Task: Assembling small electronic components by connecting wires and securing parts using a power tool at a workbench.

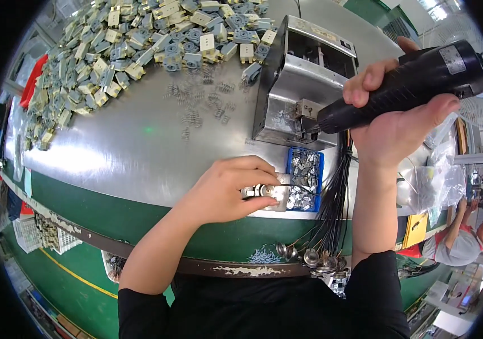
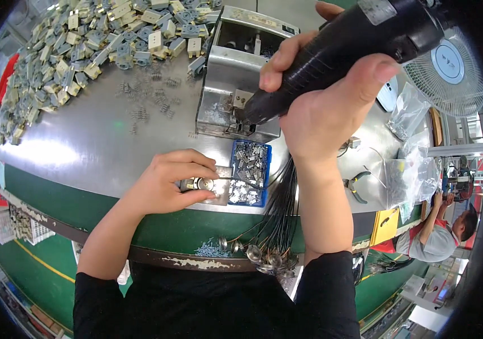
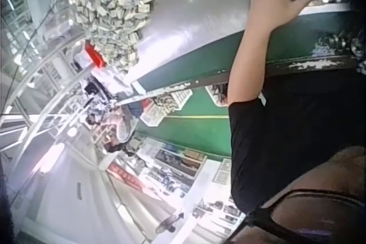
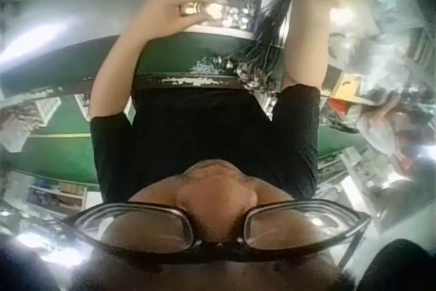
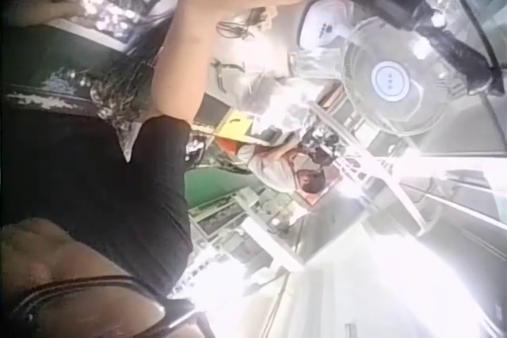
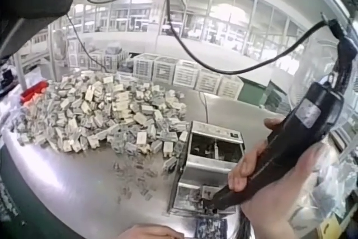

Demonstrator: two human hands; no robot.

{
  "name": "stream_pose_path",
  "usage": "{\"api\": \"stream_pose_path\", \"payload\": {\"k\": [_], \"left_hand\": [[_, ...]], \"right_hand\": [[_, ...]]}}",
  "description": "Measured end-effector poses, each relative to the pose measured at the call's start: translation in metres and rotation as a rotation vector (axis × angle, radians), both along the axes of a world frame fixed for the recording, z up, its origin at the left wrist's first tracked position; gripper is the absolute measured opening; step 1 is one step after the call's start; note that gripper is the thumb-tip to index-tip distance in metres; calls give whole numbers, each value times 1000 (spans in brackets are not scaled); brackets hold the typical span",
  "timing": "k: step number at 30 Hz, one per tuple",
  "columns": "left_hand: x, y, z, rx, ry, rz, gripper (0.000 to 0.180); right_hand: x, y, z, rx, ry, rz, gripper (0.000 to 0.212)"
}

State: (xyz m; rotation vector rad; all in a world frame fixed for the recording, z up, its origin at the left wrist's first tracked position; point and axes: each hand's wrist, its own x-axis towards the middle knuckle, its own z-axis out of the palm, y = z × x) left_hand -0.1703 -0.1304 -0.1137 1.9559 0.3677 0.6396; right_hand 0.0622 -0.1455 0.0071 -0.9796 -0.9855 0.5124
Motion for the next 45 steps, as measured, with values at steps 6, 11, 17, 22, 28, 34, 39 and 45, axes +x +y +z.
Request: {"api": "stream_pose_path", "payload": {"k": [6,11,17,22,28,34,39,45], "left_hand": [[-1,0,-2,-14,7,-4,34],[1,0,0,-30,12,-5,35],[4,2,-3,-14,28,-6,34],[4,2,-7,23,-30,13,29],[-2,1,1,28,11,22,30],[-1,1,1,13,-31,9,29],[-5,0,-6,-7,-26,41,29],[-7,0,-5,12,-26,53,30]], "right_hand": [[-10,4,-2,-7,-64,2,109],[16,7,-12,82,100,289,106],[-25,3,1,19,-37,72,101],[-53,-5,29,21,421,75,85],[-62,-36,22,-108,168,356,106],[-61,-32,-2,-14,-125,552,128],[-77,-37,-9,-232,-48,399,122],[-79,-37,-20,-155,-23,377,117]]}}
